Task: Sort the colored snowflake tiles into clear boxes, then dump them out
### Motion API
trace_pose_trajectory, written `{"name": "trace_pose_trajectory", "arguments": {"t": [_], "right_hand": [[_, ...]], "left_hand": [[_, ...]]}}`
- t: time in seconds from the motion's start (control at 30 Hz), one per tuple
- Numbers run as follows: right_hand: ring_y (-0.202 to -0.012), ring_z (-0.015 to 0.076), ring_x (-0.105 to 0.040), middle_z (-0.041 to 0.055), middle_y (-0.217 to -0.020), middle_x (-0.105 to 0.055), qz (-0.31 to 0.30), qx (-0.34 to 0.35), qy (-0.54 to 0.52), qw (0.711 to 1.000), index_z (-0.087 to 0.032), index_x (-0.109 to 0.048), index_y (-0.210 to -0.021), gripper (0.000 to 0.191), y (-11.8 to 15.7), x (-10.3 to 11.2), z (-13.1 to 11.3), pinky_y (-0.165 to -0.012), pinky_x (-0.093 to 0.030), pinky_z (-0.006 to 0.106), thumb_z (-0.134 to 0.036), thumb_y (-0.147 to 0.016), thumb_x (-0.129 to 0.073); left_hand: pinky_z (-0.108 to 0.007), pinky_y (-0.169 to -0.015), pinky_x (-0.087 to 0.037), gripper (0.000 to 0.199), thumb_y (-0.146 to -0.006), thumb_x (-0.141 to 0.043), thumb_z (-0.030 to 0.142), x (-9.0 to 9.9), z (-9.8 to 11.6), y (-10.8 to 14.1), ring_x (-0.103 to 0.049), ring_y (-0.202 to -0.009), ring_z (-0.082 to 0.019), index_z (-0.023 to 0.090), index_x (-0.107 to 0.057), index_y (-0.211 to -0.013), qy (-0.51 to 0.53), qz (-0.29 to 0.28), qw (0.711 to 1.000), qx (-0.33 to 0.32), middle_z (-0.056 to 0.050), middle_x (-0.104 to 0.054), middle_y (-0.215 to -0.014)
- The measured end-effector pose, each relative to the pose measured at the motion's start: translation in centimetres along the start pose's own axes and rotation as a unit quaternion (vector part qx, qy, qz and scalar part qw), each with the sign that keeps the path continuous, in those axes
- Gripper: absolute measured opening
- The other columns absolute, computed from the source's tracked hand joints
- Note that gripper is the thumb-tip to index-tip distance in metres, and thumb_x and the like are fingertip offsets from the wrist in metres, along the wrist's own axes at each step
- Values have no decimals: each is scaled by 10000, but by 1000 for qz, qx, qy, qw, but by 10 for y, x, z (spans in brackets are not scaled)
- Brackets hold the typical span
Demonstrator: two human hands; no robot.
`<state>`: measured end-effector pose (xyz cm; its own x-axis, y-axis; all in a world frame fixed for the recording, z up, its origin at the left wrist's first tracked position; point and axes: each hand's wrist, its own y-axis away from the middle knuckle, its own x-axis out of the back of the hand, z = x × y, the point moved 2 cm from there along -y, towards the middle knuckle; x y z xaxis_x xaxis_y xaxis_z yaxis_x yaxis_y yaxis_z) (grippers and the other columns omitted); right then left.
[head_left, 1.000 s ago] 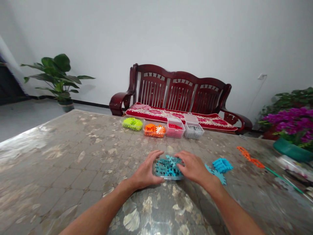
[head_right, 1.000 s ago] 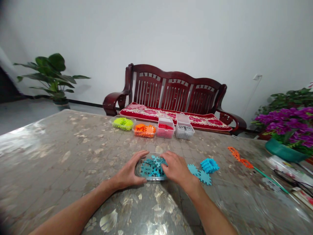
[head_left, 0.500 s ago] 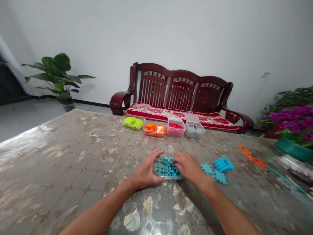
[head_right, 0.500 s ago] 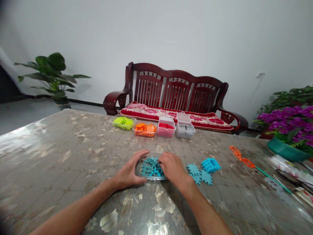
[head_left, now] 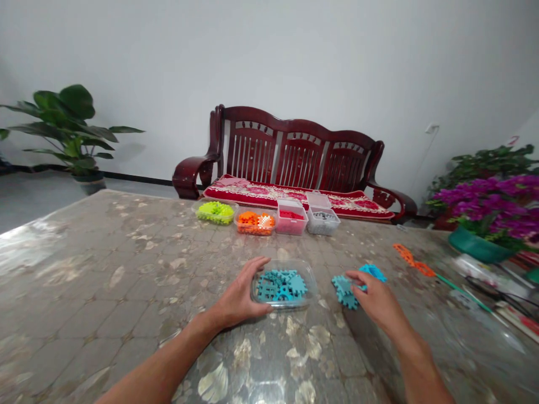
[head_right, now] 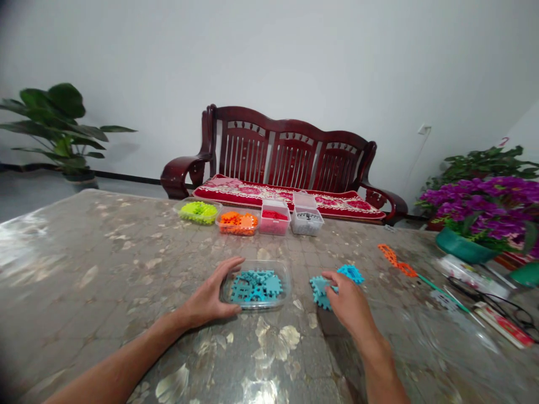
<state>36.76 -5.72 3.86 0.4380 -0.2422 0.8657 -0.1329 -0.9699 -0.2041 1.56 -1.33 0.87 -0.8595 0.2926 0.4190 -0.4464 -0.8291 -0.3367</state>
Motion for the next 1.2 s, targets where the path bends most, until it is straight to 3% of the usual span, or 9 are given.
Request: {"name": "trace_pose_trajectory", "arguments": {"t": [0.07, 0.17, 0.33, 0.73, 0.97, 1.1, 1.2], "right_hand": [[-1084, 275, -658, 109, -1185, -716, -30, -6, 59, 998, -186, -691, -1165, 434, 10, 6, 20, -962, -483, 412, -246, -777, -507], [-1183, 296, -598, 113, -1282, -669, -43, 6, 133, 990, -193, -653, -1243, 498, 24, 5, 32, -1023, -442, 426, -225, -760, -535], [-1194, 319, -578, 144, -1318, -637, -56, 2, 182, 982, -163, -618, -1293, 524, 33, -2, 25, -1029, -430, 444, -160, -777, -527], [-1230, 316, -560, 126, -1366, -610, -101, 2, 234, 967, -174, -590, -1352, 590, 30, 8, 29, -1052, -407, 425, -193, -764, -537], [-1137, 327, -624, 136, -1239, -675, -111, 9, 245, 963, -186, -682, -1212, 495, 31, 10, 28, -999, -457, 441, -284, -741, -566], [-1075, 317, -657, 123, -1189, -693, -62, -13, 200, 978, -216, -692, -1156, 440, 29, 24, 12, -955, -489, 439, -343, -755, -566], [-1041, 273, -664, 93, -1164, -690, -31, 22, 111, 993, -232, -664, -1185, 454, 24, 31, -25, -931, -506, 398, -389, -769, -571]], "left_hand": [[-482, -1133, -398, 928, -619, -797, 189, 0, -1, 1, -500, -1299, -319, 234, -375, -1444, 6, -4, 1000, 8, -126, -391, -1485], [-476, -1126, -405, 930, -626, -790, 183, 1, -1, 1, -502, -1303, -317, 237, -360, -1450, 14, -10, 1000, 18, -125, -388, -1488], [-476, -1119, -411, 938, -617, -789, 181, 1, 0, 1, -504, -1308, -329, 232, -360, -1449, 20, -6, 999, 33, -127, -407, -1477], [-486, -1124, -403, 946, -611, -804, 195, 2, 0, 0, -498, -1319, -336, 218, -367, -1450, 34, -6, 999, 42, -136, -412, -1471], [-477, -1129, -403, 972, -598, -823, 186, 1, 1, 0, -502, -1310, -326, 236, -367, -1455, 40, -7, 999, 33, -127, -408, -1476], [-482, -1139, -389, 996, -598, -841, 193, 1, -2, 1, -499, -1315, -325, 241, -351, -1464, 44, -10, 999, 27, -127, -402, -1483], [-483, -1149, -377, 1001, -598, -846, 200, 1, -3, 1, -496, -1317, -323, 236, -350, -1467, 46, -10, 999, 24, -126, -398, -1487]]}}
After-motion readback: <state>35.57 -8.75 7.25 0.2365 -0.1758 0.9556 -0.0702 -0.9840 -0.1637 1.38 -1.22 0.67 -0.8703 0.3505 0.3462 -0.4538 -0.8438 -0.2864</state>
